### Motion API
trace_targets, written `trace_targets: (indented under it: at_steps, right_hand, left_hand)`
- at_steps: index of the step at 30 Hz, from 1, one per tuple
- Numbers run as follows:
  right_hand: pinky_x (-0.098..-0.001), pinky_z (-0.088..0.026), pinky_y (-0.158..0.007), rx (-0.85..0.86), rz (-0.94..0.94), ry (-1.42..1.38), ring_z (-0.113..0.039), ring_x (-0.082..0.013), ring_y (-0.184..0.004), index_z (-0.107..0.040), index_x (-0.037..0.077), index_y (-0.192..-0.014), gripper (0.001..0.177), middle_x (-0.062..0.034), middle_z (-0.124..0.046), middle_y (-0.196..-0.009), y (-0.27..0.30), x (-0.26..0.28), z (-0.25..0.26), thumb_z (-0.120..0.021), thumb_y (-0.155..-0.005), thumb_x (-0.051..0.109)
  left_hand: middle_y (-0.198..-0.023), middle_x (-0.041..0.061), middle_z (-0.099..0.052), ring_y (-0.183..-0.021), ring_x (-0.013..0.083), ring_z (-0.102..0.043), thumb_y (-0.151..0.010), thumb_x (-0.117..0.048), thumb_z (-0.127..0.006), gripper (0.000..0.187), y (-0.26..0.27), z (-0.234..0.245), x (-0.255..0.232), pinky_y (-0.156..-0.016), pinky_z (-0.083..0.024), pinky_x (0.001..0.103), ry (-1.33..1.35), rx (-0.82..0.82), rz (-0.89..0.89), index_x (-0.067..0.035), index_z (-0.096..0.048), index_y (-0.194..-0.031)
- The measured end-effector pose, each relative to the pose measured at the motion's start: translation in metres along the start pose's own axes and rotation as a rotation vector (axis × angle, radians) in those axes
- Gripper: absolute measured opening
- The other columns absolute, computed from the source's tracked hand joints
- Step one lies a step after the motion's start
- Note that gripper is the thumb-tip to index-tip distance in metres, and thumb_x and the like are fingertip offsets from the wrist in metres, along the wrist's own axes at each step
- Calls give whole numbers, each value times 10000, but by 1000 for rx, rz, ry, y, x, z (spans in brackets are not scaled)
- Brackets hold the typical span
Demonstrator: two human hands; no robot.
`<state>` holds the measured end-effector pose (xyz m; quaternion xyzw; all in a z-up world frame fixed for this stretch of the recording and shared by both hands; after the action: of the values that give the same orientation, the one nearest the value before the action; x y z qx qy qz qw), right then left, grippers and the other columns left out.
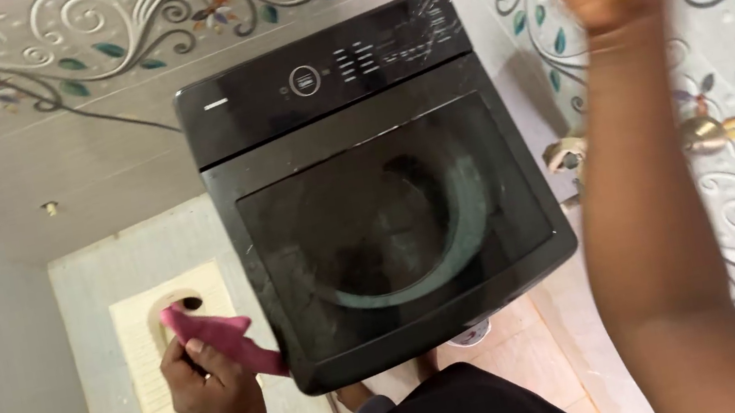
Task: The person cleans the front glass door of a washing machine using a pink cloth. They wipe the surface repeatedly, occasionally wetting the cloth with water from a nearby tap to remove smudges and dirt.
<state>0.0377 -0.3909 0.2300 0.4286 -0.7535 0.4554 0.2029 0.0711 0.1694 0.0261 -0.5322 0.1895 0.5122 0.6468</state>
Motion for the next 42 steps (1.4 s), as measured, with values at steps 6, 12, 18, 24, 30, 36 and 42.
trace_targets:
  at_steps: [6, 12, 18, 24, 30, 36, 42]
  right_hand:
    - [-369, -530, -1044, -375, 229, 1816, -664, -264, -1189, -740, 36, -1248, 272, -140, -710, -1242, 147, -71, 106, -759, -977, 15]
    - [-324, -525, -799, -1542, -1077, 1563, -640, -189, -921, -646, 69, -1288, 341, -89, -684, -1104, 521, 51, 168, -714, -957, 118]
    - [-373, -547, -762, -1765, -1358, 1366, -662, -240, -839, -600, 108, -1352, 422, -128, -699, -1067, 641, 90, 79, -715, -954, 186]
    - [-422, -570, -726, -1772, -1397, 1269, -685, -290, -758, -555, 147, -1416, 504, -168, -714, -1031, 670, 87, 43, -715, -950, 255]
    - [-470, -593, -689, -1699, -1491, 1209, -707, -341, -676, -509, 186, -1479, 588, -207, -729, -994, 689, 86, 49, -716, -946, 323]
    - [-396, -611, -634, -1252, -1792, 1312, -791, -328, -567, -597, -106, -1362, 700, -257, -769, -887, 655, 75, 91, -685, -1035, 507]
    - [-354, -573, -954, -608, -713, 896, -704, -208, -1071, -637, 87, -1392, 504, -69, -703, -1322, 434, -81, 12, -606, -890, 115]
  left_hand:
    - [-981, 159, -693, -812, 231, -679, -1147, -125, -570, 192, -7, -15, -42, -706, -545, 329, -77, -32, -320, 58, -610, -1190]
    - [-976, 163, -686, -772, 240, -658, -1124, -105, -606, 186, -16, -28, -76, -681, -533, 333, -54, -22, -362, 76, -630, -1157]
    - [-919, 139, -674, -747, 206, -621, -1121, -106, -601, 213, -24, -43, -85, -654, -496, 304, 40, 48, -313, 100, -633, -1163]
    - [-908, 127, -674, -725, 187, -598, -1114, -108, -601, 202, -20, -49, -86, -660, -485, 310, 61, 126, -267, 82, -651, -1161]
    - [-934, 146, -692, -735, 204, -628, -1099, -113, -608, 187, -20, -47, -91, -668, -499, 319, 53, 194, -291, 60, -663, -1147]
    - [-915, 137, -704, -737, 178, -674, -1078, -148, -603, 208, -22, -44, -115, -642, -535, 294, 139, 315, -240, 47, -630, -1143]
    - [-1104, 95, -642, -918, 97, -617, -1108, -144, -492, 193, 3, -62, -134, -819, -541, 263, 614, 583, 150, -6, -495, -1243]
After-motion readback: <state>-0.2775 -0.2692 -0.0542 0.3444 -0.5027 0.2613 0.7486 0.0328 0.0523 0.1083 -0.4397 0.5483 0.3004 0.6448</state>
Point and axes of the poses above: each hand's wrist, its own y-axis away from the middle knuckle, its own z-axis out of the back of the hand, x = y × z, the point moved 5 cm from there along -y, towards the middle knuckle
